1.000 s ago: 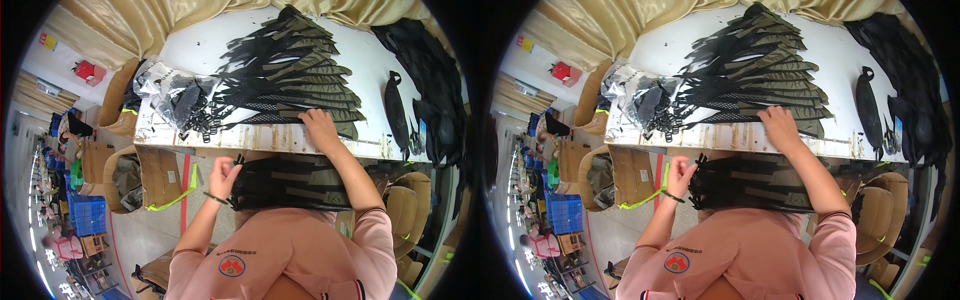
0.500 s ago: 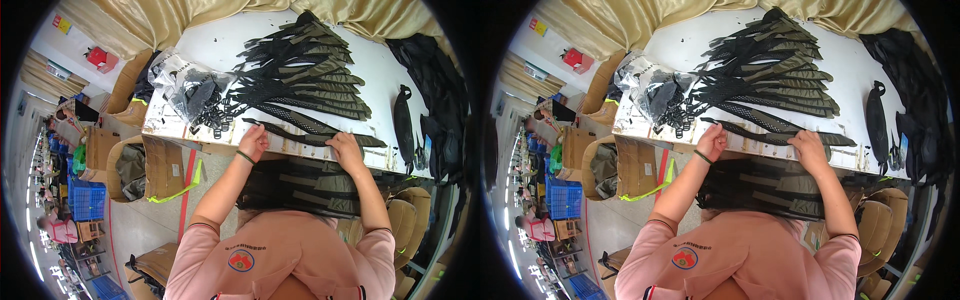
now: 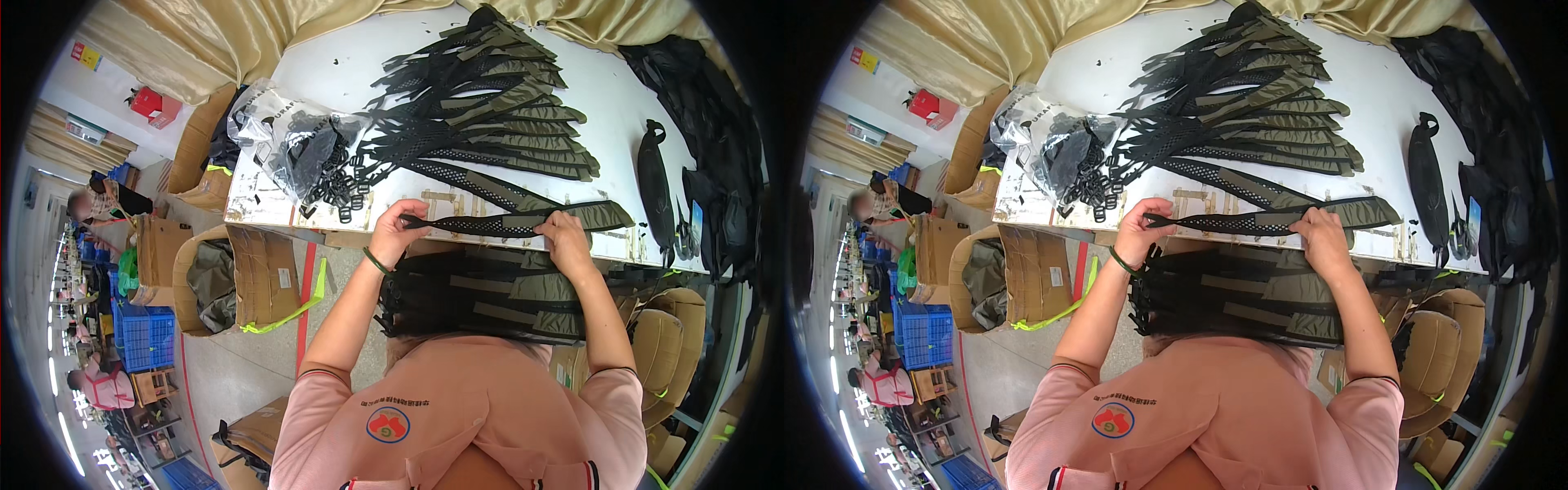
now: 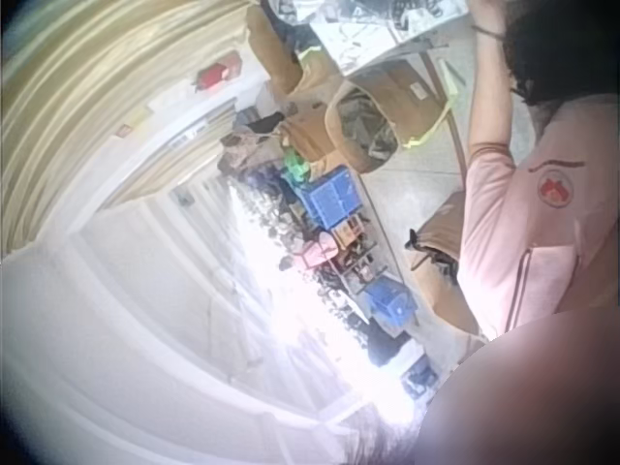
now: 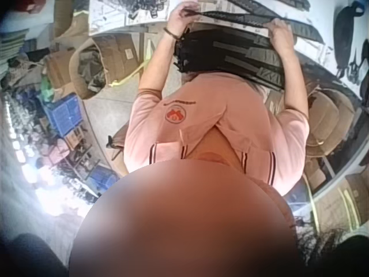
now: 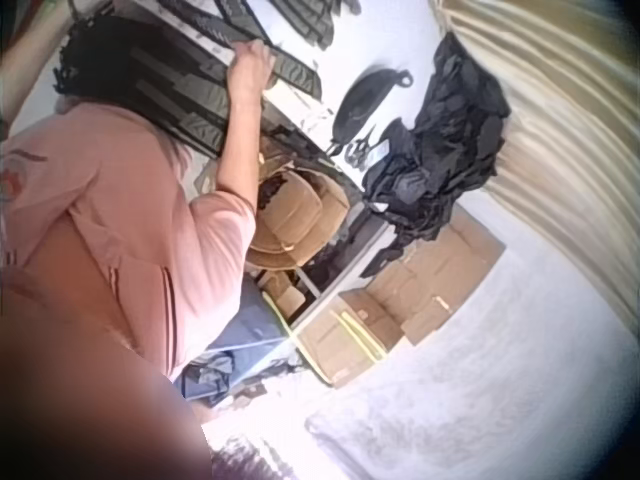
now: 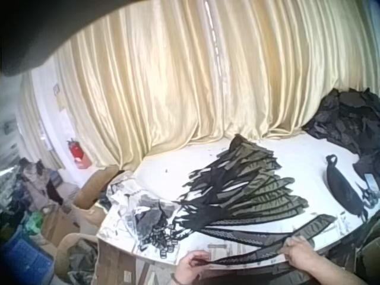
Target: Attach plastic buckle clips to mesh straps in a factory assembly line.
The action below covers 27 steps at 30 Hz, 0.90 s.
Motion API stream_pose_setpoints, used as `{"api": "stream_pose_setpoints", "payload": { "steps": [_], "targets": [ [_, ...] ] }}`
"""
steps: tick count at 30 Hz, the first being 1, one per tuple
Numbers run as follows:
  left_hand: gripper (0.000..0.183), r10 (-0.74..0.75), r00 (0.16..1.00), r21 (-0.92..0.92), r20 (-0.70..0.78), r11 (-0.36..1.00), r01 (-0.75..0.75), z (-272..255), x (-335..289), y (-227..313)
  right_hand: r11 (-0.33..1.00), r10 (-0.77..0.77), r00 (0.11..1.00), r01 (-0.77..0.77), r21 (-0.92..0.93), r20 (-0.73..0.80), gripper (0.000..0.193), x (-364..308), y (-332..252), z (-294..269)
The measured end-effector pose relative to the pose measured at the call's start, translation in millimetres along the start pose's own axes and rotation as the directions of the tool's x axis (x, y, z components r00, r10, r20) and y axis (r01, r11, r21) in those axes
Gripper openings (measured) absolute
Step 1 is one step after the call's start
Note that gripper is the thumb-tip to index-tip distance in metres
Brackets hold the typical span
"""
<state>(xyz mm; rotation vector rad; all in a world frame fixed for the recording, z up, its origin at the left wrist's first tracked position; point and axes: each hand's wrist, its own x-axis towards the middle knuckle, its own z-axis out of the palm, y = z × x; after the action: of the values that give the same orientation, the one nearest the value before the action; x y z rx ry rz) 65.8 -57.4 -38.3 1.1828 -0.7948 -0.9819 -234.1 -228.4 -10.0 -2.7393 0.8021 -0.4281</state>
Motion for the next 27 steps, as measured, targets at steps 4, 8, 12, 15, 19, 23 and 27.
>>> {"api": "stream_pose_setpoints", "payload": {
  "steps": [4,8,12,15,19,23,27],
  "targets": [
    [0.023,0.075,0.992,0.092,0.101,0.992,-0.084,-5,-5,5,1.000,0.012,1.000,-0.012,0.020,-0.016,0.027,-1,0,1],
    [0.014,-0.061,0.998,-0.021,-0.032,0.998,0.061,-6,-9,8,1.000,0.015,0.999,-0.015,0.020,-0.031,0.027,-2,-2,1],
    [0.008,-0.170,0.957,-0.128,-0.235,0.981,0.143,-17,-12,1,1.000,0.030,0.999,-0.030,0.005,-0.036,0.026,-2,-4,2],
    [0.008,-0.250,0.938,-0.232,-0.238,0.953,0.195,-19,-15,-1,0.999,0.053,0.998,-0.053,-0.003,-0.038,0.025,-1,-5,3],
    [0.008,-0.311,0.925,-0.421,-0.218,0.885,0.198,-17,-17,3,0.996,0.089,0.996,-0.089,-0.013,-0.015,0.024,1,-6,3],
    [0.010,-0.267,0.940,-0.353,-0.213,0.918,0.181,-21,-20,-1,0.995,0.101,0.995,-0.101,-0.017,-0.002,0.023,0,-7,2],
    [0.010,-0.170,0.959,-0.134,-0.225,0.981,0.142,-26,-21,-4,0.994,0.109,0.994,-0.108,-0.027,0.032,0.020,2,-10,-4]
  ]
}}
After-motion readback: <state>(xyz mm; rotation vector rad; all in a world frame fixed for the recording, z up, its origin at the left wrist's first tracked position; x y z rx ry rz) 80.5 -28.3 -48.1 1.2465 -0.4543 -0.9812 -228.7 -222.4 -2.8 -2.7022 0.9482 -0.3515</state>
